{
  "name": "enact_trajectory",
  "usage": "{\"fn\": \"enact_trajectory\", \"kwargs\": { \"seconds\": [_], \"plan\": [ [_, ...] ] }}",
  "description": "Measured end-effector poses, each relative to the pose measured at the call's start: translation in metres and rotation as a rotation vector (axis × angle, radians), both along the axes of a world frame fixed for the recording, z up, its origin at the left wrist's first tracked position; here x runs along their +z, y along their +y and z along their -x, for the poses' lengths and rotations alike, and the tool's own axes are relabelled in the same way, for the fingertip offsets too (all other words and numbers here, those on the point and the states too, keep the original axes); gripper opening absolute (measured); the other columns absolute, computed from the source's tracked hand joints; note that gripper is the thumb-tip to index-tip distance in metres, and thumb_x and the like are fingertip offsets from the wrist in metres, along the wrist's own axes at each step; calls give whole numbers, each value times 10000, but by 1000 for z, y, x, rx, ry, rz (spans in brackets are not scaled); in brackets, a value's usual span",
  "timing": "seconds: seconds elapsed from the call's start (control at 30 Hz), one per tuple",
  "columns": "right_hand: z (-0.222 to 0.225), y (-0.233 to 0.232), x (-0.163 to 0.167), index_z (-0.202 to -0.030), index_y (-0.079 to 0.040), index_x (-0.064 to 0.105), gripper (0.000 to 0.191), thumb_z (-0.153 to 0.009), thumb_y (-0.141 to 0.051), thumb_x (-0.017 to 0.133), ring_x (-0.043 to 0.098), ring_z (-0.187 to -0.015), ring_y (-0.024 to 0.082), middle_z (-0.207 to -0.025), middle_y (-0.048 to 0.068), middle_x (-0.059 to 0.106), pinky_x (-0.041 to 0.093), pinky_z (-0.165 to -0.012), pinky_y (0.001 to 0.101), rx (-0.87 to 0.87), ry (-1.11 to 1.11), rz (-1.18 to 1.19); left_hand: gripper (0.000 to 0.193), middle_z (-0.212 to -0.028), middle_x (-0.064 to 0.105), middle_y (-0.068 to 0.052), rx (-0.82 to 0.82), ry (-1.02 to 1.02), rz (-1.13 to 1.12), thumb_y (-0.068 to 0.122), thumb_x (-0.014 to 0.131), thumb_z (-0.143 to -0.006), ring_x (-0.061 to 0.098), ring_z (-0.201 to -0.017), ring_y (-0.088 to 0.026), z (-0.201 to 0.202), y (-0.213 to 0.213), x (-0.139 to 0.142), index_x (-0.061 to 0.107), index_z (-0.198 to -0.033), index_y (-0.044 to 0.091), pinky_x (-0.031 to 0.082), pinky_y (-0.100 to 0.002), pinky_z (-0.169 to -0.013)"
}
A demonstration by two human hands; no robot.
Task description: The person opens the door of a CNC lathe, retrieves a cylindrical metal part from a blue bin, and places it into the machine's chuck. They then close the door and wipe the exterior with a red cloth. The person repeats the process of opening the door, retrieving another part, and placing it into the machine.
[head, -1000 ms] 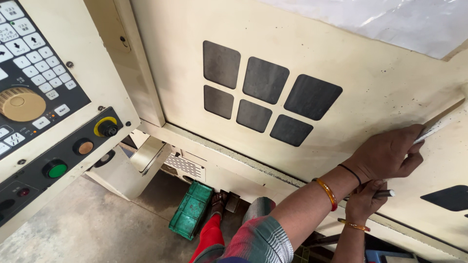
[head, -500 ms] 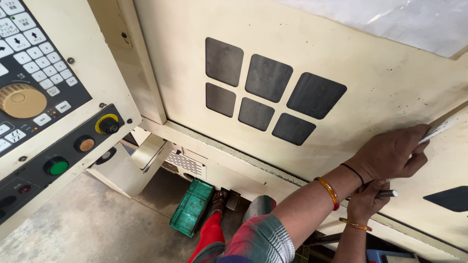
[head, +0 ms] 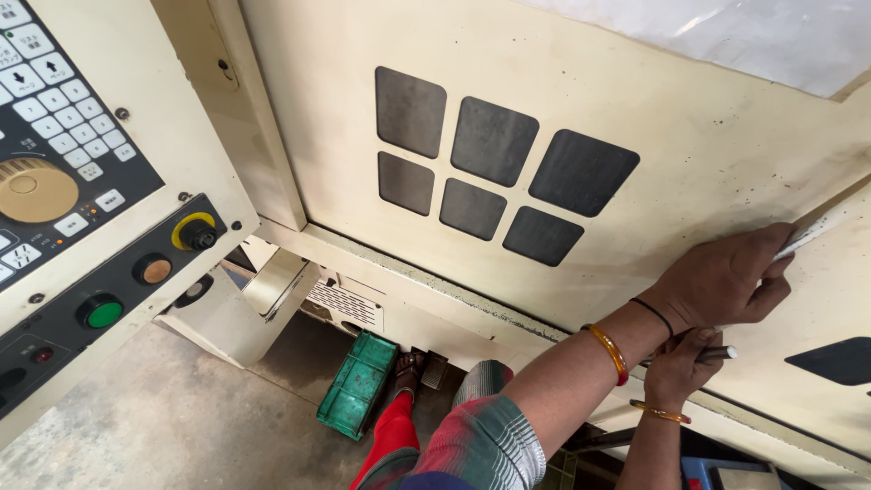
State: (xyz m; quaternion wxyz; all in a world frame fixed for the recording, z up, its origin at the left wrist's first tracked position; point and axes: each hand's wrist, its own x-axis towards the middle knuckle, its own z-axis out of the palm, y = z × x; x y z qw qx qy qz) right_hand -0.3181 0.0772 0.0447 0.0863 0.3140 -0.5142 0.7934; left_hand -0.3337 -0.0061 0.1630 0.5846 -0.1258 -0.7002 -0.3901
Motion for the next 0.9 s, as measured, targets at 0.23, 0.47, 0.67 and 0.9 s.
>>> {"fn": "enact_trajectory", "kwargs": {
  "seconds": [0.23, 0.47, 0.67, 0.9],
  "plan": [
    [0, 1, -1, -949, -127, 447, 396, -1170, -449, 512, 335, -574, 28, -697, -59, 409, 260, -523, 223, 11, 19, -4, 460, -907, 656, -87, 19, -9, -16, 91, 640, -945, 681, -768, -241, -6, 2, 3, 456, -1362, 30, 573, -329, -734],
    [16, 2, -20, -973, -120, 463, 378, -1130, -447, 569, 326, -594, 29, -699, -58, 395, 249, -526, 230, -7, -12, 34, 538, -972, 656, -74, -168, -86, -10, 261, 686, -886, 695, -823, -193, -19, -7, 18, 481, -1344, 68, 593, -343, -762],
    [21, 5, -23, -966, -105, 476, 373, -1136, -409, 609, 360, -622, 58, -771, -26, 426, 313, -585, 254, 52, -39, 101, 344, -658, 591, 60, -373, -393, 42, 482, 756, -896, 607, -626, -62, -21, -25, 38, 625, -1076, 219, 543, -283, -674],
    [12, 7, -10, -910, -110, 439, 431, -1142, -459, 542, 320, -559, 72, -669, -27, 361, 346, -566, 249, -3, 30, 3, 405, -740, 571, 65, -759, -450, 146, 507, 774, -937, 602, -672, -60, -16, -55, 57, 598, -1125, 195, 542, -277, -641]
  ]
}}
